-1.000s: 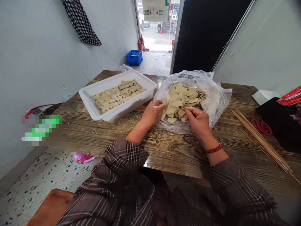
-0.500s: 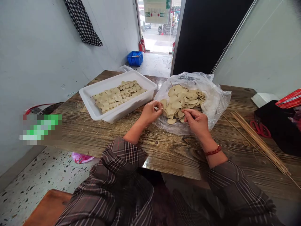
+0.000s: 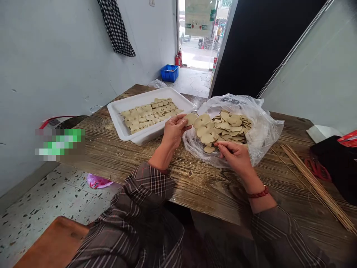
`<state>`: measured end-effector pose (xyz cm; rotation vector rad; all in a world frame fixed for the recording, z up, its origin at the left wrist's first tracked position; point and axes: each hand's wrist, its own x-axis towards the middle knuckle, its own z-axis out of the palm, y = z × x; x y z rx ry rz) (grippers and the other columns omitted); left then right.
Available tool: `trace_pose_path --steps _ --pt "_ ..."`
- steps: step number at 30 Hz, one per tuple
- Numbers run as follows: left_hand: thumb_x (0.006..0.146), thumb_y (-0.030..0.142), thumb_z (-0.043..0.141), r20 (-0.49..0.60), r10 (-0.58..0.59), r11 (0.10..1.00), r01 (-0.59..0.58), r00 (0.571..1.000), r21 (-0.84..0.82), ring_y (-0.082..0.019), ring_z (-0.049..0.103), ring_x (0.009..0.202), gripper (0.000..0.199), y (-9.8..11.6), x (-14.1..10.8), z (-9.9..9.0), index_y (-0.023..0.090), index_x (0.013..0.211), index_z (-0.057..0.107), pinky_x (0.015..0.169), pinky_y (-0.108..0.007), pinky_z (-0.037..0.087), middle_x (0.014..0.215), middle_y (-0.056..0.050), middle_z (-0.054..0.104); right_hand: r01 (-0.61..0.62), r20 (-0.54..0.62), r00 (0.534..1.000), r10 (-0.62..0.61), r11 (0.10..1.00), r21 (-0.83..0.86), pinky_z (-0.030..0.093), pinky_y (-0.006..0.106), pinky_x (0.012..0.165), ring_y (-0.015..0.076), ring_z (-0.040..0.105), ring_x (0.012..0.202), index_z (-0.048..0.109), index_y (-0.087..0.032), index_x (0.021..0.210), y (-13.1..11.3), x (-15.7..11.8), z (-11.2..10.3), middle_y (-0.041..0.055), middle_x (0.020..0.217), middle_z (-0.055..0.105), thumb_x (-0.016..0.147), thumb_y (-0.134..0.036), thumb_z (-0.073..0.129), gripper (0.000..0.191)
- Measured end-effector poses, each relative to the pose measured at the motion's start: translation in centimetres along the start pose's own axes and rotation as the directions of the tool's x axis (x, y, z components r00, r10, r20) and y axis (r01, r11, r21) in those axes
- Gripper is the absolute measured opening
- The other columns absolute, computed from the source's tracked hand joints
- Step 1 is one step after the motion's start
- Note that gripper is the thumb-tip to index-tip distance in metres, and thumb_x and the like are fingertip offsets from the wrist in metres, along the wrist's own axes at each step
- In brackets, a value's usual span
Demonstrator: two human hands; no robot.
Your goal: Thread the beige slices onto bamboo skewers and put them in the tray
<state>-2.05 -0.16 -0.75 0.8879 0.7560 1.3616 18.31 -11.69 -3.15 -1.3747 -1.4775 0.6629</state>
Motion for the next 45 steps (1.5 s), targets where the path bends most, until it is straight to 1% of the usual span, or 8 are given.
trace_pose_path --steps 4,7,14,19,28,32,38,45 --pt "0.069 0.014 0.070 -0.092 0.063 0.997 -0.067 0.994 -0.036 -0.012 0.066 0.073 0.019 0.58 0.28 -0.27 0.015 0.086 0.061 0.067 -0.025 0.057 0.082 -0.002 0.069 -0.003 0.077 0.997 0.006 0.999 -0.042 0.041 0.025 0.052 0.0120 0.054 0.050 0.076 -0.014 0.095 -0.06 -0.24 0.08 -0.0005 0.055 0.063 0.086 -0.038 0.059 0.031" --pt "0.071 0.014 0.068 -0.109 0.078 0.997 -0.080 0.991 -0.014 -0.012 0.066 0.074 0.016 0.83 0.25 -0.32 0.016 0.084 0.060 0.069 -0.026 0.057 0.081 -0.001 0.069 0.026 0.107 0.994 -0.016 0.996 -0.088 0.042 0.025 0.053 0.0127 0.055 0.051 0.077 -0.015 0.096 -0.02 -0.35 0.15 -0.0007 0.054 0.062 0.086 -0.037 0.059 0.030" --pt "0.073 0.014 0.066 -0.106 0.101 0.994 -0.097 0.989 0.040 -0.011 0.065 0.078 0.013 1.09 -0.10 -0.13 0.017 0.085 0.059 0.075 -0.028 0.057 0.083 0.000 0.068 0.030 0.118 0.993 -0.015 0.992 -0.120 0.043 0.025 0.052 0.0136 0.057 0.051 0.077 -0.016 0.097 0.39 -0.41 0.16 0.0006 0.056 0.065 0.087 -0.040 0.059 0.032" --pt "0.074 0.015 0.066 -0.117 0.113 0.993 -0.107 0.987 0.057 -0.012 0.065 0.080 0.012 1.08 -0.04 -0.15 0.018 0.084 0.060 0.075 -0.028 0.056 0.085 -0.001 0.069 0.044 0.123 0.992 -0.025 0.987 -0.157 0.042 0.025 0.050 0.0144 0.058 0.051 0.077 -0.017 0.096 0.23 -0.37 0.17 0.0001 0.054 0.063 0.087 -0.040 0.058 0.032" --pt "0.073 0.015 0.066 -0.110 0.150 0.987 -0.141 0.983 0.081 -0.011 0.064 0.077 0.011 0.88 0.08 -0.32 0.018 0.083 0.061 0.076 -0.029 0.056 0.082 0.000 0.067 0.024 0.095 0.995 -0.008 0.985 -0.173 0.046 0.027 0.055 0.0147 0.059 0.051 0.077 -0.016 0.095 0.31 -0.35 0.36 0.0011 0.057 0.066 0.086 -0.039 0.058 0.031" --pt "0.073 0.015 0.066 -0.096 0.161 0.984 -0.153 0.982 0.087 -0.011 0.064 0.077 0.011 0.84 0.02 -0.30 0.018 0.082 0.061 0.074 -0.027 0.056 0.083 0.000 0.068 0.039 0.102 0.995 -0.020 0.981 -0.188 0.046 0.028 0.057 0.0150 0.059 0.051 0.077 -0.017 0.095 0.49 -0.27 0.35 0.0011 0.056 0.066 0.086 -0.039 0.058 0.030" --pt "0.071 0.020 0.071 -0.074 0.143 0.985 -0.135 0.987 0.106 -0.010 0.064 0.070 0.014 0.67 -0.18 -0.15 0.018 0.082 0.063 0.069 -0.026 0.055 0.079 0.001 0.068 0.049 0.093 0.995 -0.032 0.982 -0.184 0.047 0.028 0.056 0.0156 0.061 0.053 0.077 -0.017 0.095 0.71 -0.34 0.45 0.0019 0.059 0.068 0.087 -0.039 0.058 0.030" --pt "0.071 0.024 0.074 -0.036 0.133 0.980 -0.126 0.990 0.151 -0.012 0.067 0.072 0.018 0.25 -0.21 0.00 0.018 0.084 0.064 0.068 -0.024 0.053 0.079 -0.001 0.070 0.051 0.081 0.996 -0.037 0.984 -0.169 0.046 0.027 0.053 0.0157 0.061 0.052 0.077 -0.018 0.094 0.87 -0.32 0.71 0.0027 0.061 0.070 0.087 -0.038 0.058 0.029"
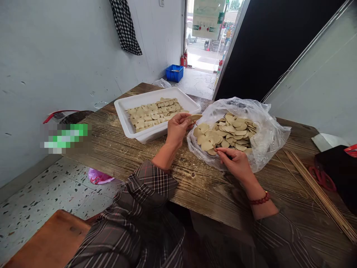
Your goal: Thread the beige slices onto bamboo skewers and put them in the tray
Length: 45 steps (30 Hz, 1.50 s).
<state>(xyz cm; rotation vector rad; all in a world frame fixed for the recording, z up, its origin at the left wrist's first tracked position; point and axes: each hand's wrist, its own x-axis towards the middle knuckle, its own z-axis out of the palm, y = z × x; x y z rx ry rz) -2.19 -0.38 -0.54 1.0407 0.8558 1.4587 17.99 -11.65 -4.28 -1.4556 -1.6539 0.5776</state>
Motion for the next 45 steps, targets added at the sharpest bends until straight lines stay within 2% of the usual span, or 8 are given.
trace_pose_path --steps 8,12,18,23,34,41,45 --pt "0.072 0.020 0.070 0.008 -0.020 0.999 0.021 1.000 -0.044 -0.012 0.068 0.071 0.016 -0.21 -0.13 0.15 0.017 0.085 0.062 0.066 -0.025 0.055 0.081 0.000 0.070 0.000 -0.010 1.000 0.000 1.000 0.011 0.047 0.027 0.055 0.0158 0.061 0.054 0.077 -0.017 0.095 -0.04 -0.01 -0.01 0.0026 0.060 0.069 0.087 -0.038 0.058 0.030" --pt "0.074 0.016 0.068 -0.045 -0.080 0.994 0.076 0.996 -0.081 -0.011 0.067 0.068 0.013 0.15 0.01 0.04 0.017 0.084 0.059 0.063 -0.024 0.056 0.082 0.000 0.068 0.014 -0.020 1.000 -0.014 1.000 -0.001 0.048 0.027 0.054 0.0160 0.062 0.053 0.077 -0.018 0.095 -0.28 -0.07 -0.08 0.0027 0.062 0.070 0.086 -0.037 0.058 0.029" --pt "0.078 0.015 0.066 -0.023 -0.173 0.970 0.166 0.985 -0.177 -0.013 0.070 0.070 0.013 0.52 0.02 -0.02 0.016 0.087 0.056 0.065 -0.025 0.057 0.083 -0.001 0.068 0.017 -0.021 1.000 -0.017 1.000 0.002 0.048 0.028 0.053 0.0157 0.062 0.053 0.077 -0.019 0.096 -0.12 -0.22 -0.04 0.0044 0.071 0.074 0.086 -0.039 0.059 0.028" --pt "0.081 0.013 0.061 -0.009 -0.215 0.948 0.206 0.977 -0.241 -0.013 0.070 0.068 0.010 0.50 0.13 -0.08 0.016 0.086 0.054 0.066 -0.026 0.057 0.080 -0.002 0.068 0.034 -0.023 0.999 -0.034 0.999 -0.004 0.048 0.028 0.055 0.0160 0.061 0.053 0.077 -0.018 0.097 -0.11 -0.20 -0.10 0.0016 0.059 0.068 0.087 -0.038 0.059 0.029" --pt "0.078 0.013 0.064 -0.013 -0.233 0.949 0.225 0.972 -0.220 -0.011 0.068 0.064 0.014 0.47 -0.12 0.16 0.015 0.086 0.053 0.068 -0.026 0.056 0.080 -0.001 0.067 0.045 -0.031 0.998 -0.045 0.999 -0.021 0.048 0.028 0.056 0.0154 0.060 0.053 0.077 -0.018 0.095 -0.43 -0.13 -0.06 0.0005 0.056 0.066 0.087 -0.036 0.058 0.028" --pt "0.073 0.016 0.068 -0.012 -0.181 0.964 0.175 0.983 -0.199 -0.011 0.066 0.063 0.015 0.32 -0.33 0.46 0.015 0.083 0.057 0.063 -0.023 0.053 0.072 0.002 0.065 0.020 -0.036 0.999 -0.020 1.000 0.018 0.048 0.027 0.054 0.0143 0.060 0.051 0.077 -0.017 0.096 -0.25 -0.21 0.18 0.0015 0.060 0.068 0.087 -0.037 0.059 0.028" --pt "0.070 0.018 0.070 -0.013 -0.151 0.971 0.146 0.988 -0.187 -0.012 0.066 0.064 0.017 0.24 -0.31 0.37 0.016 0.082 0.057 0.064 -0.025 0.053 0.072 0.002 0.064 -0.004 -0.029 1.000 0.005 0.999 0.046 0.047 0.027 0.054 0.0144 0.060 0.053 0.077 -0.016 0.099 0.18 -0.22 0.28 0.0029 0.065 0.071 0.087 -0.038 0.059 0.030"
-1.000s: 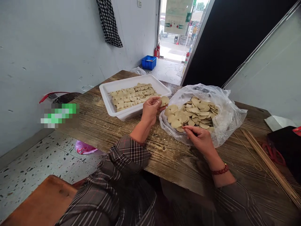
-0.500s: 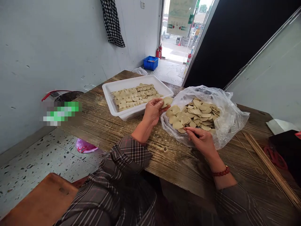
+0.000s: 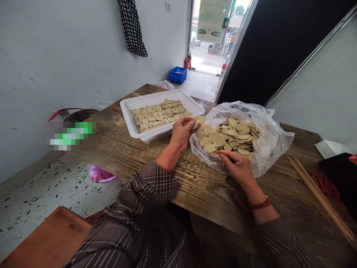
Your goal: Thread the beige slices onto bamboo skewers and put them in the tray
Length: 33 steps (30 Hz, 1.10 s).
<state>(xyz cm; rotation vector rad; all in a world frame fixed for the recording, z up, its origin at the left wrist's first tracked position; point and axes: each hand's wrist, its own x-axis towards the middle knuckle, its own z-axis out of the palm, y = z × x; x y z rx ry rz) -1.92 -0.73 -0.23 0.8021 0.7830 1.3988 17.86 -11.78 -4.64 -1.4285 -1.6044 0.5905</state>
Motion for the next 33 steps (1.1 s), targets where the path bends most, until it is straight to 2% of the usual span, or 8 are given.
trace_pose_path --steps 8,18,24,28,33 --pt "0.070 0.016 0.067 0.031 0.081 0.992 -0.083 0.996 0.097 -0.013 0.066 0.066 0.017 -0.25 0.19 -0.18 0.017 0.083 0.056 0.068 -0.028 0.054 0.071 0.002 0.065 0.006 -0.008 1.000 -0.006 1.000 -0.006 0.047 0.027 0.056 0.0143 0.060 0.053 0.077 -0.016 0.097 0.04 0.09 -0.07 0.0020 0.061 0.068 0.086 -0.037 0.060 0.030" --pt "0.070 0.017 0.066 0.077 0.140 0.969 -0.153 0.987 0.194 -0.010 0.060 0.059 0.015 -0.34 0.33 -0.30 0.017 0.077 0.053 0.064 -0.023 0.050 0.064 0.004 0.061 0.022 0.003 1.000 -0.022 1.000 -0.009 0.048 0.027 0.057 0.0145 0.061 0.054 0.077 -0.016 0.097 0.03 0.20 -0.06 0.0033 0.065 0.071 0.087 -0.037 0.059 0.030" --pt "0.070 0.019 0.067 0.130 0.058 0.963 -0.090 0.990 0.255 -0.007 0.053 0.055 0.014 -0.33 0.09 -0.40 0.016 0.075 0.055 0.061 -0.020 0.047 0.059 0.005 0.056 -0.014 0.004 1.000 0.014 1.000 0.021 0.046 0.026 0.055 0.0143 0.060 0.055 0.077 -0.016 0.096 -0.20 0.20 -0.08 0.0039 0.068 0.072 0.085 -0.038 0.060 0.030" --pt "0.069 0.024 0.072 0.144 0.009 0.989 -0.029 0.990 0.143 -0.008 0.057 0.059 0.021 -0.45 0.18 -0.57 0.017 0.080 0.056 0.063 -0.023 0.050 0.066 0.004 0.060 -0.075 0.019 0.997 0.073 0.994 0.081 0.043 0.025 0.052 0.0133 0.056 0.052 0.077 -0.016 0.096 -0.25 0.21 -0.12 0.0015 0.057 0.066 0.085 -0.040 0.061 0.031" --pt "0.068 0.039 0.077 0.189 -0.114 0.993 0.104 0.975 0.061 -0.011 0.063 0.065 0.035 -0.47 0.33 -0.64 0.015 0.089 0.061 0.066 -0.026 0.051 0.080 -0.001 0.067 -0.118 0.035 0.993 0.114 0.979 0.166 0.038 0.024 0.049 0.0124 0.052 0.052 0.077 -0.016 0.099 -0.05 0.22 -0.10 0.0022 0.060 0.065 0.085 -0.044 0.061 0.035"
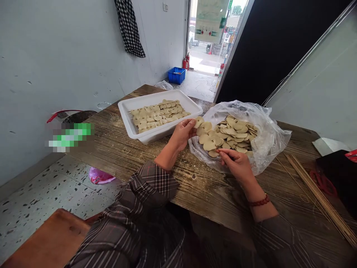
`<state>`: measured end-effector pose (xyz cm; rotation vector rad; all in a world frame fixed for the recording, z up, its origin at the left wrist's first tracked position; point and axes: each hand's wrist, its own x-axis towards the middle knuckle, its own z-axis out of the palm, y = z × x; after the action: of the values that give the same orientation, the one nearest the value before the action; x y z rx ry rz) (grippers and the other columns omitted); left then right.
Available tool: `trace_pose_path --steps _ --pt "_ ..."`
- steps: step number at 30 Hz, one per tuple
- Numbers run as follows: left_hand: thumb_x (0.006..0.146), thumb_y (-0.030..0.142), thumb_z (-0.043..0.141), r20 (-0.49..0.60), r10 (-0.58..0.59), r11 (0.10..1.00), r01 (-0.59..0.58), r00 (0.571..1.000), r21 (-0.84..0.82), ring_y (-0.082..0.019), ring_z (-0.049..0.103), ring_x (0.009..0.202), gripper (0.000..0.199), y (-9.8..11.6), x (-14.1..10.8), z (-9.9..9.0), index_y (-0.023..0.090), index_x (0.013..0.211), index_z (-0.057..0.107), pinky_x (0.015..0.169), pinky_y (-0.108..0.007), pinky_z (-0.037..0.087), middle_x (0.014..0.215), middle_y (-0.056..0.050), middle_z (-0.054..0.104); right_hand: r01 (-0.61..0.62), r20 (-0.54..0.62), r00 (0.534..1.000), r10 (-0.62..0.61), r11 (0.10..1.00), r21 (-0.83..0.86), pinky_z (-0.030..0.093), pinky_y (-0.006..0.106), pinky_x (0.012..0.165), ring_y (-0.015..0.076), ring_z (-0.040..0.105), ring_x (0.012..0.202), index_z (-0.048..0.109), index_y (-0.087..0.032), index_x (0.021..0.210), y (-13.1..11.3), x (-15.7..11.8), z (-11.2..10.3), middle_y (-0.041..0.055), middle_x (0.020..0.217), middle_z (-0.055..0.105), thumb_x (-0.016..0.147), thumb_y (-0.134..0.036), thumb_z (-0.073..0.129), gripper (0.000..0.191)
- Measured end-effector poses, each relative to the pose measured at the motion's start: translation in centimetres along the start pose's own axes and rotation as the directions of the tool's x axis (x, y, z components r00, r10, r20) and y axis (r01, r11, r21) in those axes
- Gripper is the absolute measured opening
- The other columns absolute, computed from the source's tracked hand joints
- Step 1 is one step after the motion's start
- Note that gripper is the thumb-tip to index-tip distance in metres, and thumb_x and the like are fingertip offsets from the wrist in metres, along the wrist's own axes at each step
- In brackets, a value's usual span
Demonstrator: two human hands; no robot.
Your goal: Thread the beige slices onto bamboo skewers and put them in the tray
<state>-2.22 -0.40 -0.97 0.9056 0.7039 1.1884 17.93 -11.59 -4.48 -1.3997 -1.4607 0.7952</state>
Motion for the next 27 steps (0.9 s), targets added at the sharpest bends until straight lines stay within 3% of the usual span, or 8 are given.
trace_pose_path --steps 4,15,20,27 --pt "0.063 0.036 0.082 0.049 -0.023 1.000 0.023 0.999 -0.009 -0.011 0.062 0.067 0.038 -0.06 -0.09 -0.07 0.013 0.085 0.063 0.066 -0.025 0.051 0.080 -0.002 0.068 -0.019 -0.005 1.000 0.019 1.000 0.017 0.034 0.023 0.046 0.0101 0.045 0.048 0.077 -0.017 0.099 0.01 -0.01 0.02 0.0000 0.055 0.062 0.084 -0.044 0.063 0.034" --pt "0.066 0.025 0.077 -0.042 0.031 0.998 -0.029 0.999 0.052 -0.007 0.054 0.053 0.023 -0.18 -0.06 0.20 0.015 0.080 0.061 0.051 -0.019 0.046 0.065 0.003 0.063 -0.065 0.032 0.998 0.061 0.991 0.118 0.034 0.022 0.044 0.0101 0.045 0.048 0.077 -0.016 0.097 0.10 -0.05 0.15 0.0012 0.056 0.062 0.082 -0.048 0.065 0.037" --pt "0.071 0.032 0.076 0.030 -0.052 0.997 0.053 0.998 -0.061 -0.011 0.063 0.062 0.027 0.04 -0.14 -0.04 0.015 0.089 0.065 0.059 -0.023 0.053 0.078 -0.002 0.070 -0.070 0.034 0.997 0.066 0.989 0.128 0.032 0.022 0.044 0.0096 0.044 0.047 0.078 -0.017 0.097 -0.01 -0.07 0.12 0.0002 0.054 0.061 0.082 -0.048 0.066 0.036" --pt "0.082 0.033 0.066 0.114 -0.047 0.977 0.069 0.992 -0.201 -0.018 0.069 0.086 0.026 -0.26 -0.28 0.37 0.012 0.097 0.068 0.074 -0.026 0.056 0.096 -0.011 0.073 -0.047 0.054 0.998 0.043 0.997 0.068 0.033 0.022 0.045 0.0094 0.044 0.047 0.078 -0.016 0.098 -0.27 -0.13 0.18 -0.0003 0.053 0.059 0.083 -0.048 0.063 0.038"
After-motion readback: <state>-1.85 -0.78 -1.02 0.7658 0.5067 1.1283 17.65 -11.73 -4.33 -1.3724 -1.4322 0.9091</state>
